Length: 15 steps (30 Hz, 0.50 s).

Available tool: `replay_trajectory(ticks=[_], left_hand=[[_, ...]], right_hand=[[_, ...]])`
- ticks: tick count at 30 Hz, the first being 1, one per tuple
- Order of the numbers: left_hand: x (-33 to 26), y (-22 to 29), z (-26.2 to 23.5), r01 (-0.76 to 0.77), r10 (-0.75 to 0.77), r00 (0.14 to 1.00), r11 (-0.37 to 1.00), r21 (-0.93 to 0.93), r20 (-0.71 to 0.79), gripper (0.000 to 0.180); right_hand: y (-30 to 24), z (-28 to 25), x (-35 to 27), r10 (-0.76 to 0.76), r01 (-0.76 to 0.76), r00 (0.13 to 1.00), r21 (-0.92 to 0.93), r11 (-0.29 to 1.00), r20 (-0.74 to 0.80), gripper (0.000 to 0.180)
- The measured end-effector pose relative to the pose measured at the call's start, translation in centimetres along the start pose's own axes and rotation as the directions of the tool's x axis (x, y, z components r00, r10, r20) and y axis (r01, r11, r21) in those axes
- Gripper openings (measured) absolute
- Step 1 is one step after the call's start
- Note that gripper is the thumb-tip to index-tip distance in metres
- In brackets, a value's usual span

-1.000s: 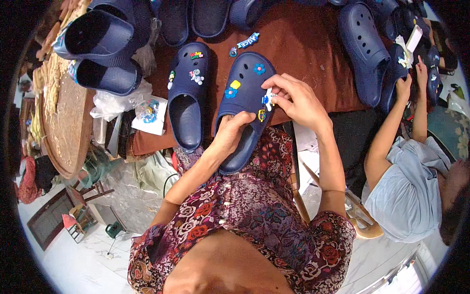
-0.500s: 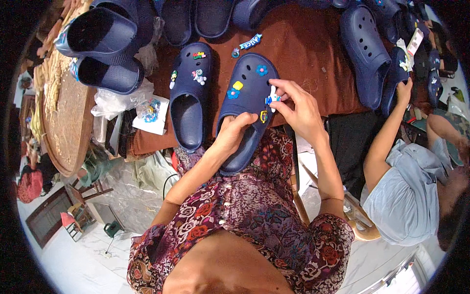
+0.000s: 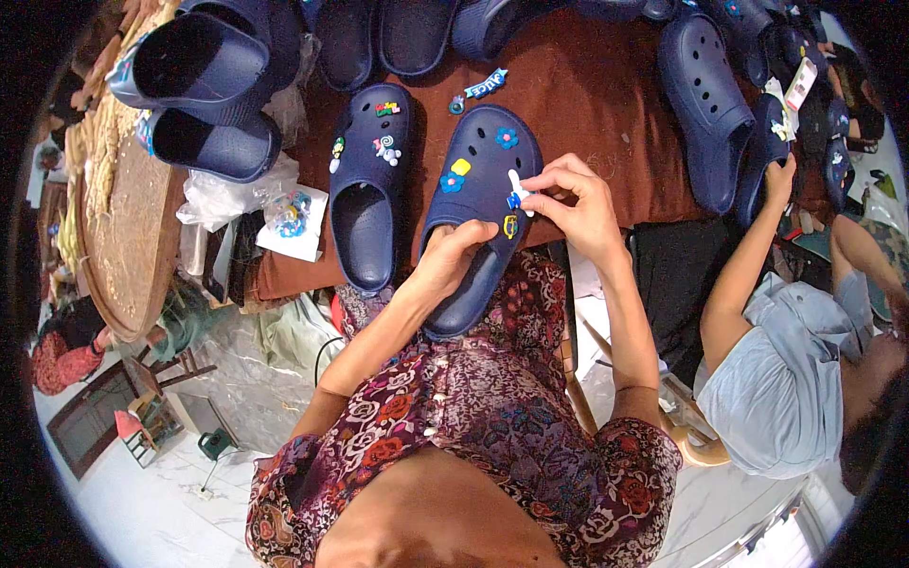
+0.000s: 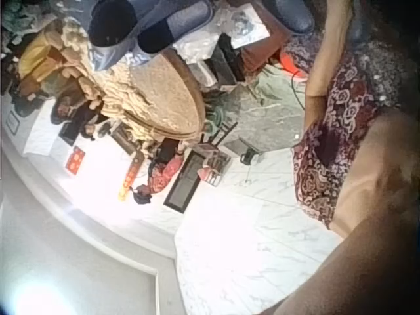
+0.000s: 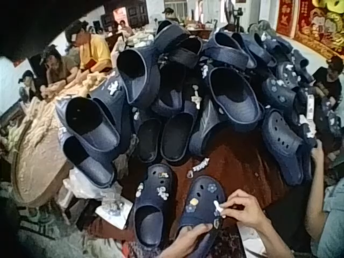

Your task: Attaching decorative charms to rubber clogs.

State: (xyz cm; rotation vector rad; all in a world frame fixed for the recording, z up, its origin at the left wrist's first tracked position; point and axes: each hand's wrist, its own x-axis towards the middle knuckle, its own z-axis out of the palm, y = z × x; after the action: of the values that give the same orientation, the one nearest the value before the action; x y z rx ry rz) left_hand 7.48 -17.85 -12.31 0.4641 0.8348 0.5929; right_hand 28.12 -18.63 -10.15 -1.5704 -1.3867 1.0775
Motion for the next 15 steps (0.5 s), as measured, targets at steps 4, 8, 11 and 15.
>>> replay_trajectory(ticks=[4,8,11,15], left_hand=[[0.2,-0.5,-0.6,0.013,-0.013,1.0,1.0,-0.003,0.013,0.029],[0.4,-0.4,-0.9,0.03,-0.03,0.998,1.0,-0.004,0.051,0.029],[0.2,-0.3,-0.8,0.042,-0.042,0.998,0.999,0.001,0.041,0.029],[0.3,-0.6,-1.1,0.067,-0.067,0.997,0.998,0.003,0.026,0.028]], right_hand=[[0.6,0.1,0.1,0.001,-0.003,0.999,0.067,0.998,0.032,0.019],[0.7,0.3,0.1,-0.001,-0.001,1.0,0.091,0.996,0.027,0.021],[1.1,0.4,0.3,0.074,-0.078,0.997,0.149,0.986,0.032,0.036],[2.5,-0.1,1.3,0.134,-0.15,0.986,0.176,0.973,0.098,0.061]])
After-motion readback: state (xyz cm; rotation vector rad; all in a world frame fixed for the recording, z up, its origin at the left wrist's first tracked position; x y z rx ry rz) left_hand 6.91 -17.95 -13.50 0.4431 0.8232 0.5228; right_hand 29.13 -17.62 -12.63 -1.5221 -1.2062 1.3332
